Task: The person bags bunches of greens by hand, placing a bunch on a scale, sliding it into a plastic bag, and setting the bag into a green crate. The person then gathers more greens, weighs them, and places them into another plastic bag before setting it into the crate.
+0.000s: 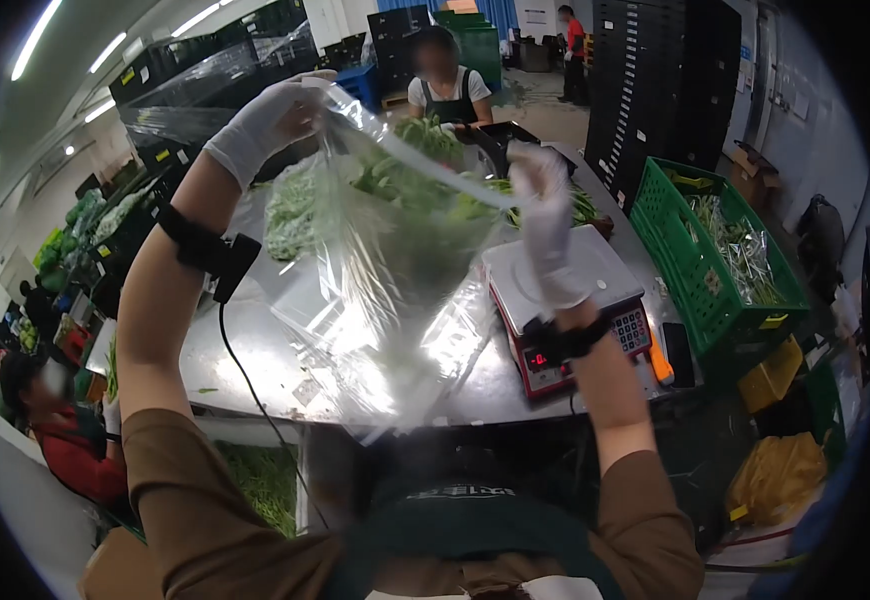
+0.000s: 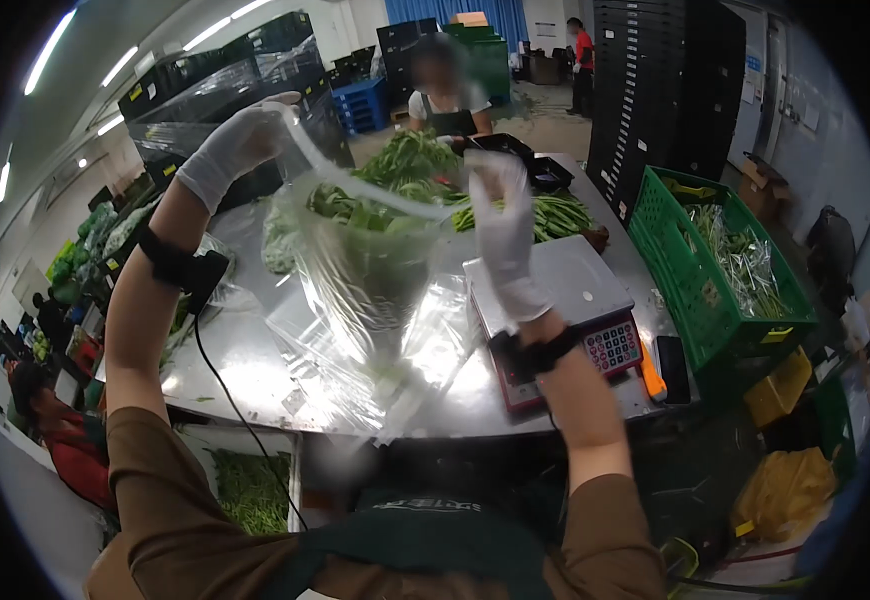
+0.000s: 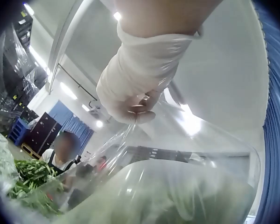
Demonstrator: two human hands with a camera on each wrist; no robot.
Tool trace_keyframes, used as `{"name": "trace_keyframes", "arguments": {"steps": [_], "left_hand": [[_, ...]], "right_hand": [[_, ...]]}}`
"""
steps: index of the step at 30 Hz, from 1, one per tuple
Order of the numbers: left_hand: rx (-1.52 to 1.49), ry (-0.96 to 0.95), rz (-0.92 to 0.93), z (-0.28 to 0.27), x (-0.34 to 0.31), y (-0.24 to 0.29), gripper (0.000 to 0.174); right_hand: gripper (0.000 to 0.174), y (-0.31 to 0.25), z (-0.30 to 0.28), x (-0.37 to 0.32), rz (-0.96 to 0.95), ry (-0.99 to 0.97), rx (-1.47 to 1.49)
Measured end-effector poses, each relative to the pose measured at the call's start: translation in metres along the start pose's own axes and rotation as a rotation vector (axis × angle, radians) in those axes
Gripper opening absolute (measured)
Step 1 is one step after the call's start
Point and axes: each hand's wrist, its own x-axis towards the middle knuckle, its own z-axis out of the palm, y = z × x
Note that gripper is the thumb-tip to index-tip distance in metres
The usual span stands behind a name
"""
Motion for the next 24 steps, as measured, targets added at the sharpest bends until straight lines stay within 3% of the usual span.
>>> {"name": "trace_keyframes", "arguments": {"steps": [2, 5, 7, 8, 11, 13, 15, 17, 19, 21, 23, 24], "left_hand": [[-0.095, -0.039, -0.026, 0.010, 0.002, -0.019, 0.046], [0.017, -0.216, 0.031, -0.003, 0.008, -0.034, 0.049], [0.189, -0.244, 0.106, 0.003, -0.014, -0.022, 0.052], [0.158, -0.195, 0.123, 0.004, -0.024, -0.028, 0.064], [0.066, -0.035, 0.165, 0.006, -0.075, -0.061, 0.103], [0.195, -0.082, 0.101, 0.037, -0.117, -0.089, 0.136], [0.682, -0.131, 0.086, 0.074, -0.134, -0.148, 0.137], [0.548, -0.043, 0.292, 0.134, -0.136, -0.144, 0.131], [0.260, 0.008, 0.139, 0.136, -0.127, -0.153, 0.137], [0.260, 0.136, 0.121, 0.134, -0.116, -0.160, 0.135], [0.241, 0.217, 0.205, 0.139, -0.114, -0.167, 0.134], [0.233, 0.259, 0.237, 0.141, -0.114, -0.170, 0.133]], "right_hand": [[0.021, -0.080, -0.006, 0.051, -0.281, -0.292, -0.008], [0.025, -0.128, 0.004, 0.087, 0.135, -1.051, -0.054], [0.026, -0.123, 0.009, 0.095, 0.047, -1.218, -0.260], [0.026, -0.122, 0.011, 0.099, -0.005, -1.300, -0.369], [0.025, -0.128, 0.014, 0.097, -0.091, -1.305, -0.298], [0.026, -0.138, 0.018, 0.093, -0.055, -1.338, -0.283], [0.026, -0.129, 0.032, 0.096, -0.211, -1.408, -0.367], [0.027, -0.137, 0.042, 0.089, -0.310, -1.422, -0.267], [0.028, -0.136, 0.043, 0.085, -0.309, -1.326, -0.248], [0.028, -0.131, 0.040, 0.090, -0.321, -1.295, -0.248], [0.028, -0.130, 0.035, 0.101, -0.332, -1.343, -0.248], [0.027, -0.132, 0.033, 0.103, -0.215, -1.390, -0.388]]}}
